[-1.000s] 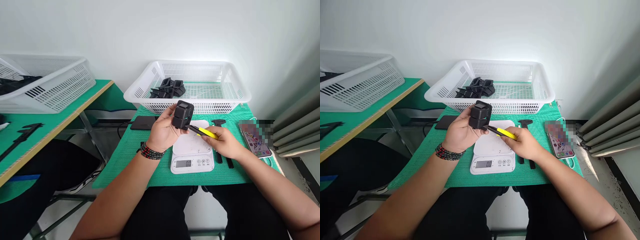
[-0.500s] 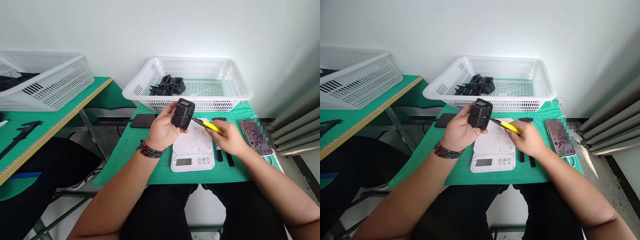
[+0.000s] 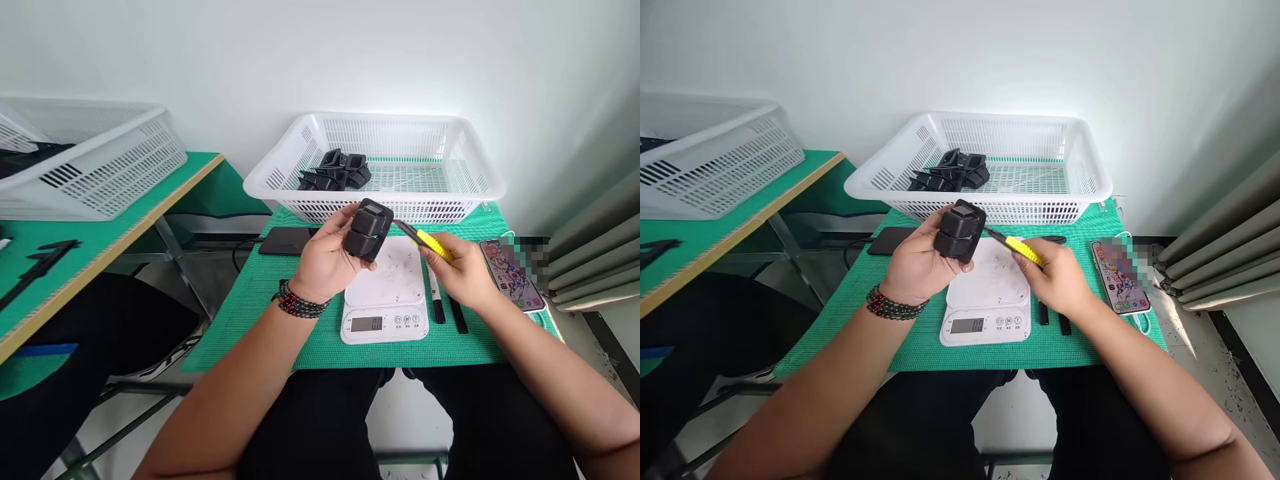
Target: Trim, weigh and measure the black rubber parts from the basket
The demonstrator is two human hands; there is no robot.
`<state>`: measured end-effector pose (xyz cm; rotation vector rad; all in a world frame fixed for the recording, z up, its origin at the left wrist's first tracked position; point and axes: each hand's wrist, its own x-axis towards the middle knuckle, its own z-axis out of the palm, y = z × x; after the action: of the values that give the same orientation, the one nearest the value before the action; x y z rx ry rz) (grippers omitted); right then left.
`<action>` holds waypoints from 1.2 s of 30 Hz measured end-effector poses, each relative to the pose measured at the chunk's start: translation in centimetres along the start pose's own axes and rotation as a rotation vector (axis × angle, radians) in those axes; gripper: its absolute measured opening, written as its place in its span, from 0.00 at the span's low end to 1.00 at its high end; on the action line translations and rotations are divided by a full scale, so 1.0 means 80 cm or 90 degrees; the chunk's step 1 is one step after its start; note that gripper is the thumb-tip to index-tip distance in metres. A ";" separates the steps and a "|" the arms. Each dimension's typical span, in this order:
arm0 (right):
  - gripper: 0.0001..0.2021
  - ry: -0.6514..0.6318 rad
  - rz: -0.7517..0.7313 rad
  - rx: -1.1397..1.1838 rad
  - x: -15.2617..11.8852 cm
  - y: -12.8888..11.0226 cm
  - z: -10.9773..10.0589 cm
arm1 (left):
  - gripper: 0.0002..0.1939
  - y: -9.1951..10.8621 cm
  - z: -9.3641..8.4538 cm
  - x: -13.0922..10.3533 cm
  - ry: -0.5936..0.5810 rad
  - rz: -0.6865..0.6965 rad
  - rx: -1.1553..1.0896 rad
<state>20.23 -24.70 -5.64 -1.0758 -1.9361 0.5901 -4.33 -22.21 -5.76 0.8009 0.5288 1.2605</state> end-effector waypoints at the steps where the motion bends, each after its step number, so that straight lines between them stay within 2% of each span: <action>1: 0.11 0.036 0.005 0.004 0.000 0.001 0.000 | 0.16 -0.001 0.000 0.000 -0.002 0.001 0.003; 3: 0.11 0.073 -0.005 0.012 0.001 0.002 -0.002 | 0.17 -0.002 0.000 0.000 -0.001 0.000 0.004; 4: 0.10 0.058 -0.021 0.018 0.001 0.002 -0.003 | 0.17 -0.002 0.000 -0.001 0.001 -0.001 0.003; 8: 0.10 -0.092 -0.047 0.012 -0.001 -0.003 -0.001 | 0.16 0.001 0.002 -0.002 0.003 -0.009 0.004; 10: 0.10 -0.061 -0.012 -0.004 -0.002 -0.003 0.002 | 0.14 0.003 0.002 -0.003 -0.001 -0.008 -0.002; 14: 0.12 0.093 0.051 0.028 0.001 0.004 0.002 | 0.12 0.004 0.000 -0.002 -0.012 -0.001 -0.005; 16: 0.12 0.131 0.072 0.056 0.003 0.006 -0.001 | 0.10 0.002 -0.001 -0.001 -0.002 0.023 0.020; 20: 0.15 0.100 0.071 0.132 0.003 0.001 -0.002 | 0.09 -0.002 -0.001 -0.002 0.009 0.091 0.083; 25: 0.14 0.016 0.039 0.176 0.001 -0.005 0.008 | 0.14 -0.005 0.001 -0.005 -0.020 0.088 0.130; 31: 0.17 0.037 0.120 0.164 0.005 0.006 0.010 | 0.14 -0.009 0.003 -0.007 -0.056 0.075 0.176; 33: 0.17 0.048 0.118 0.179 0.006 0.006 0.008 | 0.15 -0.010 0.003 -0.007 -0.055 0.080 0.177; 36: 0.14 0.021 0.067 0.190 0.004 0.000 0.006 | 0.15 -0.007 0.004 -0.007 -0.044 0.082 0.158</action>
<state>19.71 -24.41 -5.80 -0.9924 -1.7056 0.8827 -3.88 -22.87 -6.01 1.0983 0.5927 1.2942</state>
